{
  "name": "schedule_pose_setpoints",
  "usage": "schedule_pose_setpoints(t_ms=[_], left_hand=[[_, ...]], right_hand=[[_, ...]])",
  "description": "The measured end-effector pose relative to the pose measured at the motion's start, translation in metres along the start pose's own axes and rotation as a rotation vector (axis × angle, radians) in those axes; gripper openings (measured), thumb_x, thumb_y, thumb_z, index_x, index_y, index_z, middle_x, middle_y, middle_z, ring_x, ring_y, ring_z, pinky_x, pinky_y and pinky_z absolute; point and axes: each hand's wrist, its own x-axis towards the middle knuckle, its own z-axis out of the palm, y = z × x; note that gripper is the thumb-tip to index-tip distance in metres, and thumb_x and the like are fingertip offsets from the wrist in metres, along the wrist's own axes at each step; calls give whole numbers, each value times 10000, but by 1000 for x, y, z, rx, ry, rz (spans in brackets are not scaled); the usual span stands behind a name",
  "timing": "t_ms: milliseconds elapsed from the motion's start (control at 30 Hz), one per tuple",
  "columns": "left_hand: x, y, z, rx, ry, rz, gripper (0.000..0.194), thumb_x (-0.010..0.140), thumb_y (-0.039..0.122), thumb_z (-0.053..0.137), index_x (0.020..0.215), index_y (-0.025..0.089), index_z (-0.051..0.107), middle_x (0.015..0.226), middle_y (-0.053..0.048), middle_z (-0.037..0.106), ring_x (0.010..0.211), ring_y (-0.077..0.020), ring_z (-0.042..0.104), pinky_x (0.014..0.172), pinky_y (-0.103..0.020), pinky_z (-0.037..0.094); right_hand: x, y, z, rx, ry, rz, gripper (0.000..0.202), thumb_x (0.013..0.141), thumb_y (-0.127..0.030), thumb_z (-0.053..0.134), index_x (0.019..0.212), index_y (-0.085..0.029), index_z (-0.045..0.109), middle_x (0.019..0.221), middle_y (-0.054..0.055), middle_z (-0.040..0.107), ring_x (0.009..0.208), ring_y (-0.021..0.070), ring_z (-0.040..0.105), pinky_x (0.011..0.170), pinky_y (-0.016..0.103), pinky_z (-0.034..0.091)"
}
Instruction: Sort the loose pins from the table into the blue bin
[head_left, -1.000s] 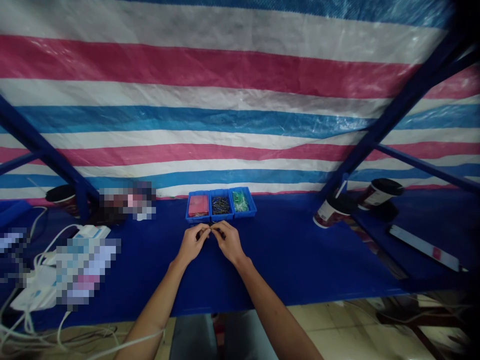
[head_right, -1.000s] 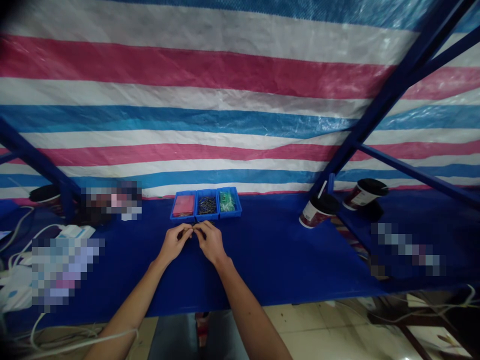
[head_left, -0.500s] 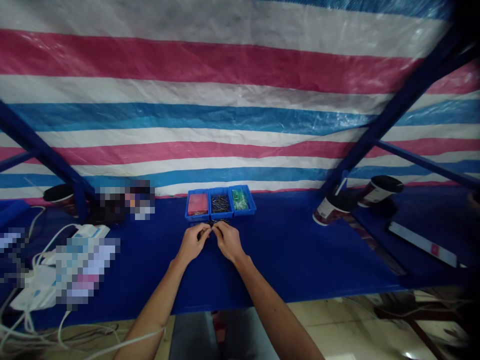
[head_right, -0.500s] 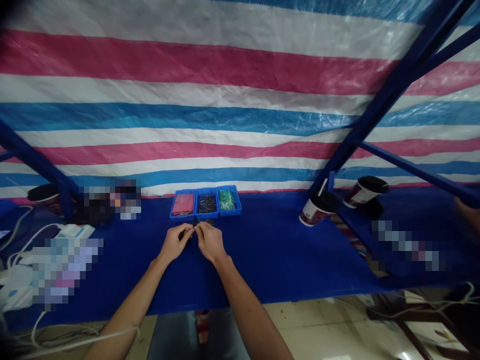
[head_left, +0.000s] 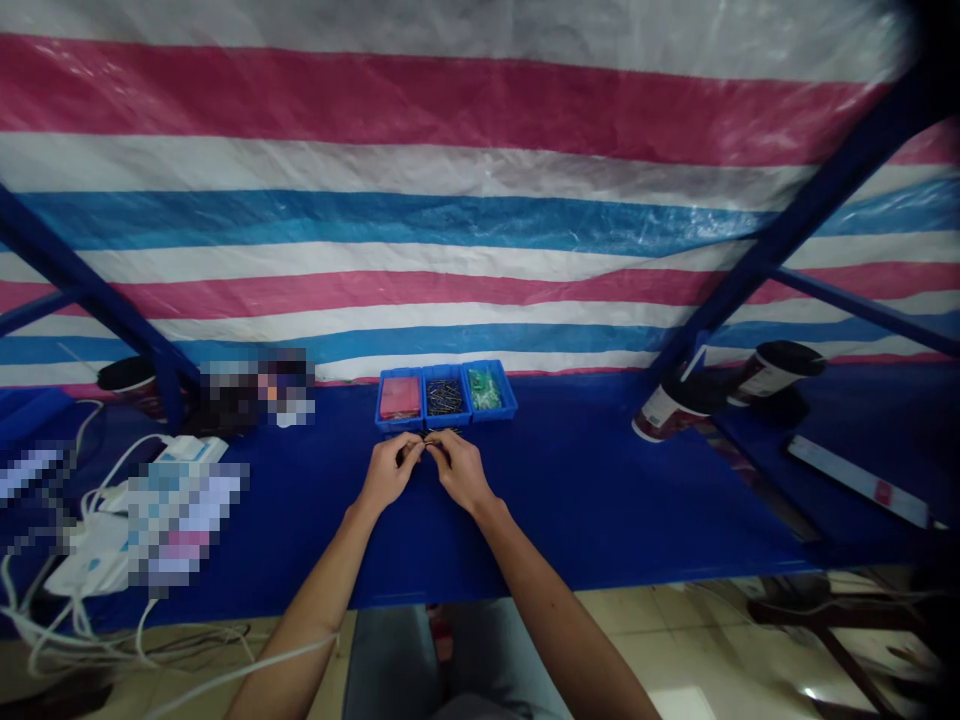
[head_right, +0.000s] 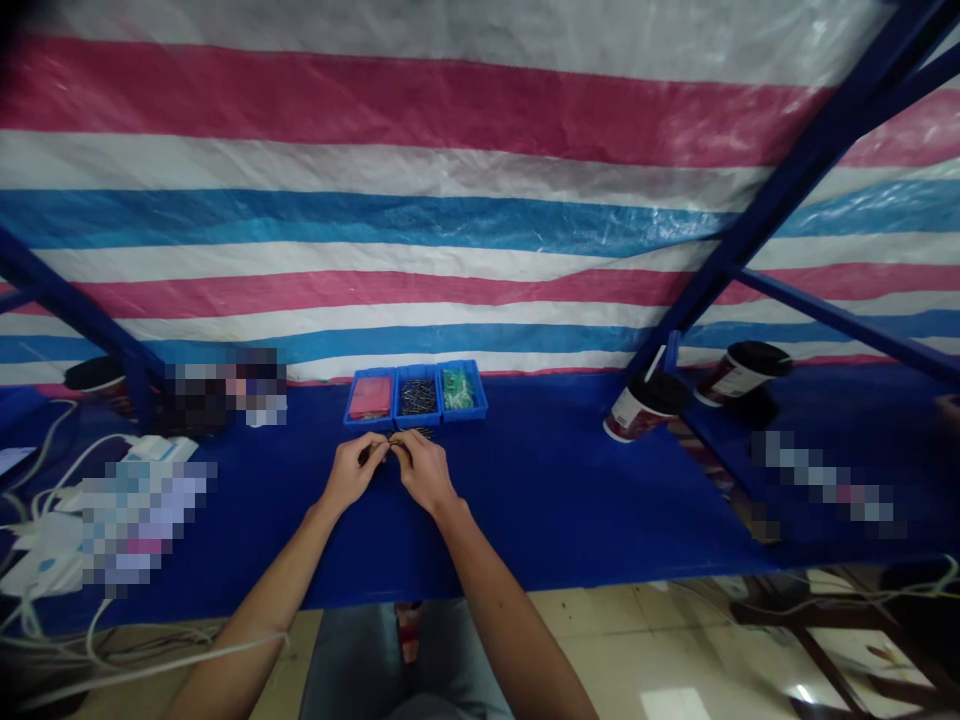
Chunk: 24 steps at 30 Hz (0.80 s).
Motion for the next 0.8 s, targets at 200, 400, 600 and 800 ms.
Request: schedule_pose_setpoints(t_ms=[200, 400, 600, 800], left_hand=[[-1, -2, 1, 10, 7, 1, 272, 952, 368, 521, 843, 166, 667, 649, -1, 638, 576, -127, 550, 618, -227, 421], [-1, -5, 1, 14, 7, 14, 237, 946, 342, 541, 856, 163, 668, 645, 14, 626, 572, -118, 549, 625, -219, 413], [0, -7, 1, 19, 11, 5, 233, 943, 332, 532, 874, 160, 673, 650, 9, 629, 574, -120, 545, 623, -223, 418], [0, -7, 1, 20, 7, 0, 252, 946, 350, 523, 882, 162, 677, 650, 1, 642, 575, -127, 543, 608, -228, 411]], right_hand=[[0, 3, 2, -22, 14, 27, 196, 1004, -242, 470, 1013, -230, 666, 971, 47, 690, 896, 181, 653, 838, 274, 478], [-1, 2, 1, -97, 1, 40, 201, 1019, -279, 469, 982, -231, 660, 941, 37, 676, 832, 166, 639, 780, 253, 455], [-1, 2, 1, -106, -11, 45, 213, 1020, -335, 482, 1004, -233, 668, 955, 41, 690, 837, 170, 652, 771, 253, 460], [-2, 2, 1, -82, -10, 3, 199, 1013, -238, 459, 1091, -244, 642, 1019, 41, 684, 924, 174, 655, 831, 262, 465]])
